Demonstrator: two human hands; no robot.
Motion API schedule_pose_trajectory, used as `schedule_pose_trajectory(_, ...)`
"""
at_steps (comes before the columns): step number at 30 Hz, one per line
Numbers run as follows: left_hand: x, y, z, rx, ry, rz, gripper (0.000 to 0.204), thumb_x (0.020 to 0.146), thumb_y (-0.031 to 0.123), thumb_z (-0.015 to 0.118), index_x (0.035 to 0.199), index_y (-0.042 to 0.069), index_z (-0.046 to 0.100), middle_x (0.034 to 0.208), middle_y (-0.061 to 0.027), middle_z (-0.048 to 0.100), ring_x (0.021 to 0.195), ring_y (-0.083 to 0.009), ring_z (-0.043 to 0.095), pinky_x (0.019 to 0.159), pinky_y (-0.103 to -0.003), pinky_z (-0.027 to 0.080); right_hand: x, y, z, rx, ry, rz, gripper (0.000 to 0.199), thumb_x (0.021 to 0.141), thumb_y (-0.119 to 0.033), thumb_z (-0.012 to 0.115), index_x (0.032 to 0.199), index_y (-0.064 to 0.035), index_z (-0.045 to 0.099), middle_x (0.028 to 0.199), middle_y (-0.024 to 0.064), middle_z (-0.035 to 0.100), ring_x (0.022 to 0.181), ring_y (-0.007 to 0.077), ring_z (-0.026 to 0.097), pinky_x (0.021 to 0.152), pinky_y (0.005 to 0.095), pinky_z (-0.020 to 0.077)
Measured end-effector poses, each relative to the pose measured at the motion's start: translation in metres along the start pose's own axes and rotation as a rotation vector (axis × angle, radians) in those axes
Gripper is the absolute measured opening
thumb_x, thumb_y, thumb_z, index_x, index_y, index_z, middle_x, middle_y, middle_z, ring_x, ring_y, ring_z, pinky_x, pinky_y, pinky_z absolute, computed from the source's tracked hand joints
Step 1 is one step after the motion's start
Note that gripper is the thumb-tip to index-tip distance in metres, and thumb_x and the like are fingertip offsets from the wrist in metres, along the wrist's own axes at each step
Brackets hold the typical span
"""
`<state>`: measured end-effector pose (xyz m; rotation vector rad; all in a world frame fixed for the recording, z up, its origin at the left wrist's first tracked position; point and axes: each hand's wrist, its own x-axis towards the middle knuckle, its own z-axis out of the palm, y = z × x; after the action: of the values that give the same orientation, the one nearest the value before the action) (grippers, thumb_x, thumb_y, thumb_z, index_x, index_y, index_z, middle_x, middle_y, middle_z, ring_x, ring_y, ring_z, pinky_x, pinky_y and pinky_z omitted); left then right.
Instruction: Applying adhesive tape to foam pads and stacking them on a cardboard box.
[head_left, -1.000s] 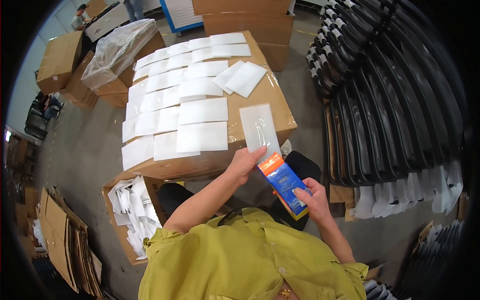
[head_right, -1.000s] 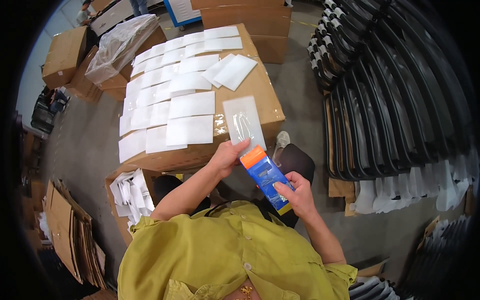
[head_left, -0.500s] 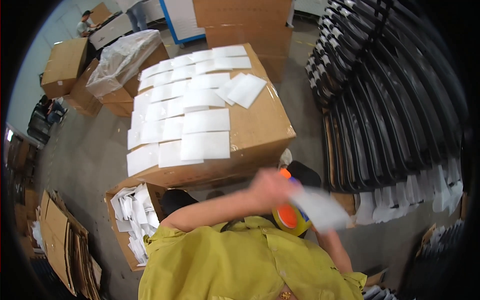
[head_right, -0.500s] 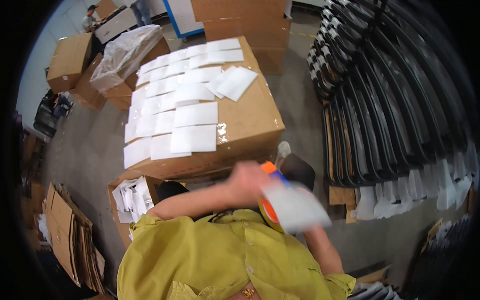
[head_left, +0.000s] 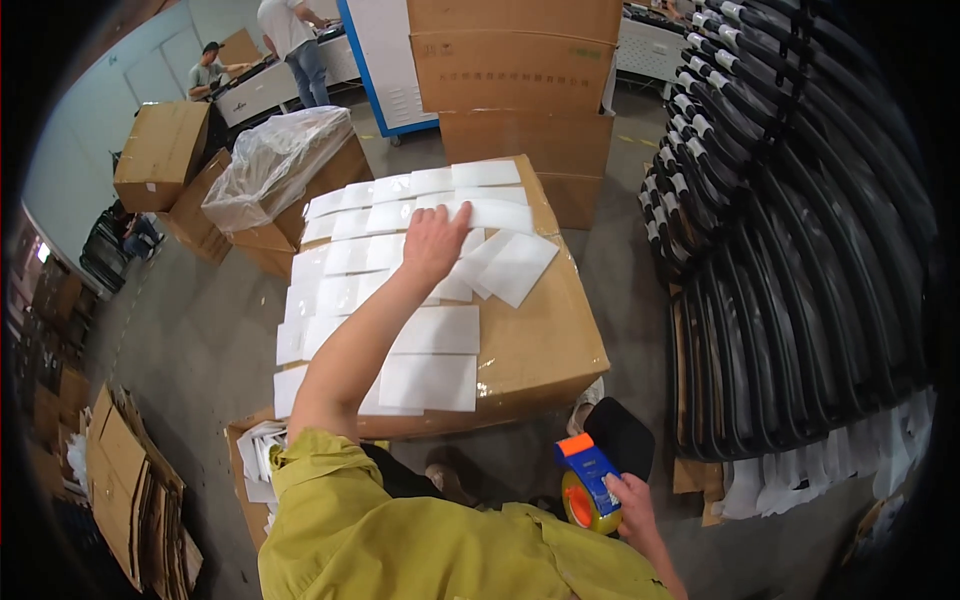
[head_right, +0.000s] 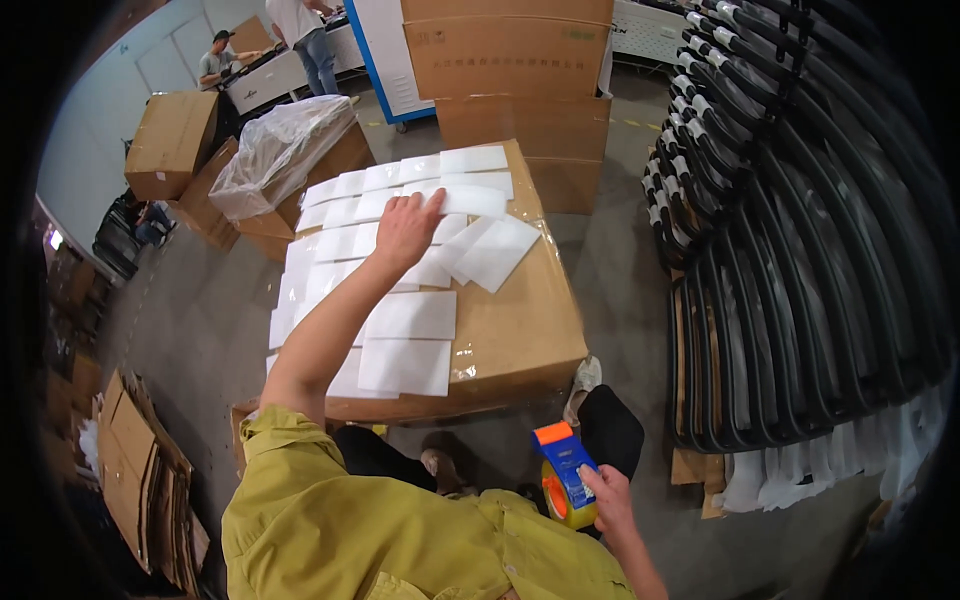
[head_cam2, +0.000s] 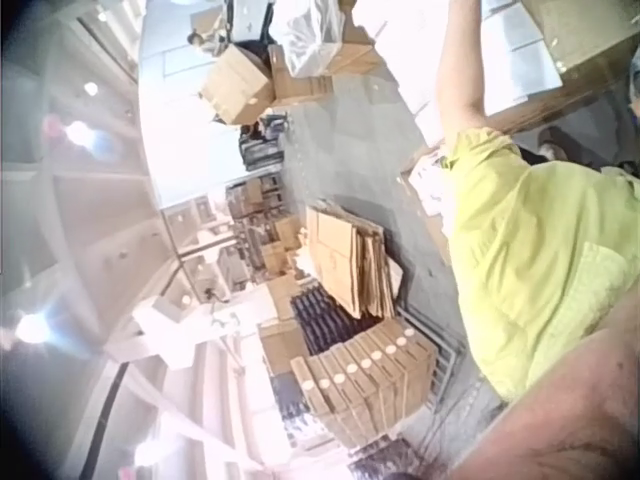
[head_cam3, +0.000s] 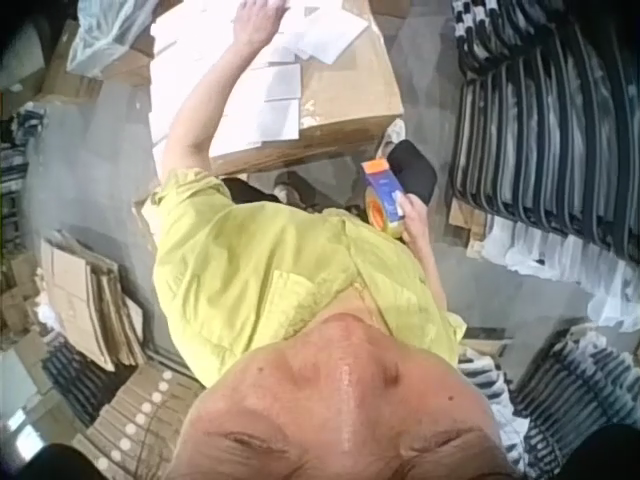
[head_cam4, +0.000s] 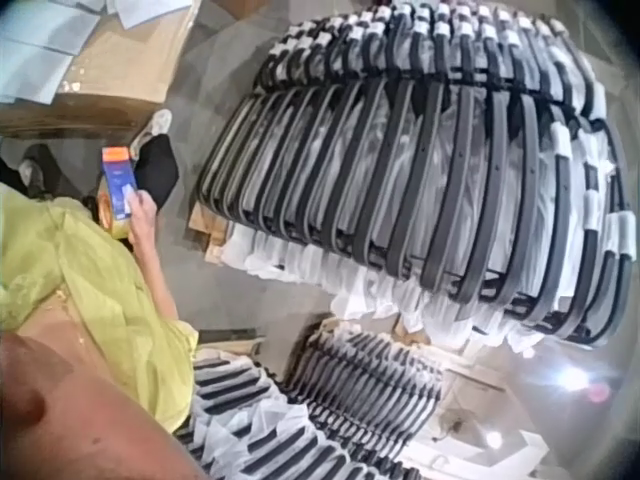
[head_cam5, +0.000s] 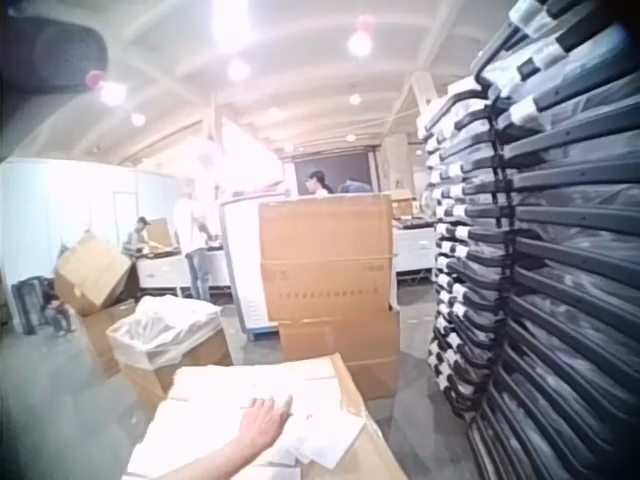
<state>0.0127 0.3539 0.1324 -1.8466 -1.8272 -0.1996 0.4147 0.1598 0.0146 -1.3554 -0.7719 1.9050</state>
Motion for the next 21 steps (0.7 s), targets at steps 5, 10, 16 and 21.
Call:
schedule_pose_trajectory(5, 0.017, -0.009, 0.043, 0.041, -0.171, -0.09, 0.033, 0.085, 0.028, 0.044, 0.115, 0.016, 0.045, 0.083, -0.0099, 0.054, 0.081, -0.0242, 0.052, 0.078, -0.036, 0.037, 0.012, -0.003, 0.0, 0.004, 0.029, 0.04, 0.017, 0.076, -0.015, 0.06, 0.076, -0.0002, 0.051, 0.069, 0.0041, 0.056, 0.057, 0.0075, 0.052, 0.054, 0.0206, 0.0428)
schedule_pose_trajectory(10, 0.013, -0.001, 0.064, 0.02, -0.17, -0.069, 0.034, 0.084, 0.029, 0.045, 0.116, 0.016, 0.045, 0.089, -0.0115, 0.054, 0.087, -0.0249, 0.051, 0.085, -0.038, 0.035, 0.021, -0.001, 0.003, -0.013, 0.036, 0.103, 0.017, 0.076, -0.015, 0.06, 0.076, 0.0, 0.051, 0.071, 0.0056, 0.057, 0.059, 0.0081, 0.053, 0.056, 0.0213, 0.0441)
schedule_pose_trajectory(16, 0.006, 0.007, 0.073, -0.006, -0.266, -0.067, 0.04, 0.08, 0.038, 0.048, 0.113, 0.015, 0.047, 0.099, -0.0135, 0.053, 0.107, -0.0282, 0.041, 0.092, -0.048, 0.025, 0.024, 0.002, 0.007, -0.019, 0.024, 0.083, 0.022, 0.074, -0.018, 0.064, 0.075, 0.0002, 0.052, 0.067, 0.0048, 0.056, 0.056, 0.0076, 0.052, 0.054, 0.0207, 0.0428)
schedule_pose_trajectory(21, 0.006, 0.002, 0.077, -0.065, -0.233, 0.001, 0.043, 0.078, 0.04, 0.05, 0.109, 0.009, 0.05, 0.111, -0.0143, 0.048, 0.118, -0.0298, 0.03, 0.094, -0.054, 0.017, 0.023, 0.002, 0.009, -0.022, 0.026, 0.095, 0.022, 0.074, -0.018, 0.064, 0.075, 0.0001, 0.052, 0.067, 0.0047, 0.057, 0.056, 0.0075, 0.052, 0.053, 0.0206, 0.0425)
